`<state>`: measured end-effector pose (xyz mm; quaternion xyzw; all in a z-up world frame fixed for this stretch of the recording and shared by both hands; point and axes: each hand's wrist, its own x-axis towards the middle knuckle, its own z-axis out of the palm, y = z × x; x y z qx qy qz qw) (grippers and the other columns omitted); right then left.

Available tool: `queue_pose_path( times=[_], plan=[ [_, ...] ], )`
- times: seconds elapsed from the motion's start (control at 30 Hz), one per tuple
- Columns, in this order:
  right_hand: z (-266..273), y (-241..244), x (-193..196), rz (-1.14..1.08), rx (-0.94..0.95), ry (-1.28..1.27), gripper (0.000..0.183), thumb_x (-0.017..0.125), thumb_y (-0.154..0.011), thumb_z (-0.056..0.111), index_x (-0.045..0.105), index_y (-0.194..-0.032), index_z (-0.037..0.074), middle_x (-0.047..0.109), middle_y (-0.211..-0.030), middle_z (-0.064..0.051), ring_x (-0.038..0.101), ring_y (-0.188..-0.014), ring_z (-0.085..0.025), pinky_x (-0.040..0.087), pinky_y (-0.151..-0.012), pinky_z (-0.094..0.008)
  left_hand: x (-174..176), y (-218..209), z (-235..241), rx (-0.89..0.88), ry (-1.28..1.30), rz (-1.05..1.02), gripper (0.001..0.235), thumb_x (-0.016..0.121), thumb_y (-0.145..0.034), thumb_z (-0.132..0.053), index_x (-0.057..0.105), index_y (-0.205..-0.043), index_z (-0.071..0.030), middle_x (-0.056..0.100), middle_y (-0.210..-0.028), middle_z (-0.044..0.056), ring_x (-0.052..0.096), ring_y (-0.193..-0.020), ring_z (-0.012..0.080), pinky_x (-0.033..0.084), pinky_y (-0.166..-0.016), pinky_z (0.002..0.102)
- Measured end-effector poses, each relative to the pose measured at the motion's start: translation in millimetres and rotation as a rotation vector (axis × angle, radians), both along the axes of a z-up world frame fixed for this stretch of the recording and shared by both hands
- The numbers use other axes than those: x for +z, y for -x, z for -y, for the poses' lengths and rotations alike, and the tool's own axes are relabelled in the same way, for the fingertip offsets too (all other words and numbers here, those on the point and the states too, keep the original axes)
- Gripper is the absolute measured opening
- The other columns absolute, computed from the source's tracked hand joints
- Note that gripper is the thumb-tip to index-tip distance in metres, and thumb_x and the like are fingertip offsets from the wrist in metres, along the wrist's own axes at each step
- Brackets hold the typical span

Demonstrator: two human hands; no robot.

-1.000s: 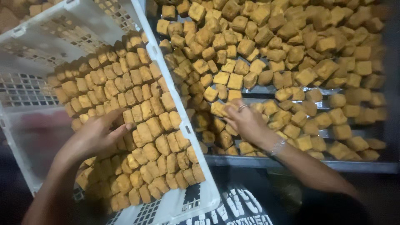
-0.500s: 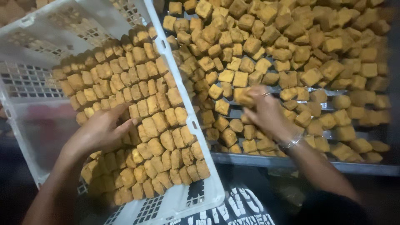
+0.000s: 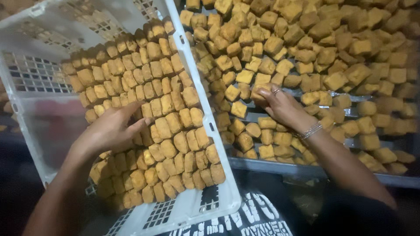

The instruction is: The person transfers small yellow food items from a metal tray into a white plastic crate. They pick up the items by hand and place them into the crate, continuing the process throughout the clip.

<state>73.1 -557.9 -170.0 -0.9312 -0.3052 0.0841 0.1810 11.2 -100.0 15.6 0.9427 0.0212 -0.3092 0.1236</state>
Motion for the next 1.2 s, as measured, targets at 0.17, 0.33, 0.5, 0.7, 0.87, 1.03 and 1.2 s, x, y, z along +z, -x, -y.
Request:
queue_pose_path(
  times=[0.17,0.33,0.5,0.7,0.87,1.03,1.2],
  plan=[
    [-9,9,4,0.089,-0.053,-0.159,0.071,0.085,-0.078,0.016,0.047,-0.138,0.019,0.058,-0.120,-0.017,0.067,-0.097,-0.032,0.061,-0.085,-0.040,-2,-1,0,-0.012,0.014,0.014,0.056,0.057,-0.094,-0.049,0.055,-0.133,-0.009,0.072,-0.098,0.029,0.070,-0.095,0.0442,0.054,-0.085,0.054],
    [-49,34,-5,0.076,0.055,-0.259,0.081,0.084,-0.082,0.014,0.036,-0.147,0.023,0.055,-0.128,-0.016,0.069,-0.088,-0.030,0.063,-0.071,-0.037,-8,1,-7,0.047,-0.033,-0.083,0.060,0.058,-0.096,-0.051,0.051,-0.143,-0.014,0.073,-0.105,0.029,0.072,-0.102,0.0424,0.054,-0.095,0.051],
    [-65,27,-14,0.036,0.141,-0.176,0.085,0.079,-0.076,0.005,0.040,-0.149,0.022,0.055,-0.128,-0.020,0.069,-0.088,-0.036,0.061,-0.071,-0.043,-9,1,-18,-0.031,0.074,0.030,0.062,0.056,-0.090,-0.030,0.046,-0.148,-0.011,0.069,-0.119,0.026,0.069,-0.109,0.0395,0.052,-0.097,0.048],
    [-51,16,14,0.042,0.098,-0.321,0.068,0.078,-0.093,0.017,0.034,-0.145,0.021,0.058,-0.130,-0.019,0.072,-0.100,-0.029,0.064,-0.079,-0.036,-5,1,-17,0.034,0.018,-0.032,0.063,0.057,-0.091,-0.031,0.044,-0.150,-0.016,0.073,-0.117,0.023,0.073,-0.107,0.0346,0.054,-0.099,0.045],
    [-6,-21,7,0.049,-0.169,-0.151,0.068,0.077,-0.094,0.031,0.035,-0.147,0.025,0.068,-0.128,-0.015,0.073,-0.106,-0.029,0.061,-0.093,-0.039,-3,4,-19,0.022,0.074,-0.011,0.067,0.056,-0.089,-0.032,0.043,-0.153,-0.020,0.070,-0.123,0.019,0.068,-0.111,0.0356,0.052,-0.097,0.046],
    [14,-59,-30,0.307,0.006,-0.111,0.083,0.080,-0.082,0.039,0.029,-0.142,0.015,0.058,-0.136,-0.029,0.058,-0.122,-0.045,0.052,-0.099,-0.053,6,1,-19,0.010,-0.023,-0.012,0.060,0.059,-0.094,-0.039,0.045,-0.150,-0.022,0.073,-0.119,0.019,0.069,-0.116,0.0344,0.052,-0.103,0.045],
    [21,-70,-40,0.036,-0.072,-0.033,0.092,0.076,-0.084,0.045,0.017,-0.148,0.014,0.047,-0.145,-0.030,0.050,-0.132,-0.045,0.043,-0.113,-0.053,7,-2,-22,0.001,0.027,0.098,0.060,0.057,-0.090,-0.034,0.047,-0.146,-0.018,0.072,-0.123,0.015,0.065,-0.119,0.0346,0.047,-0.104,0.048]
  ],
)
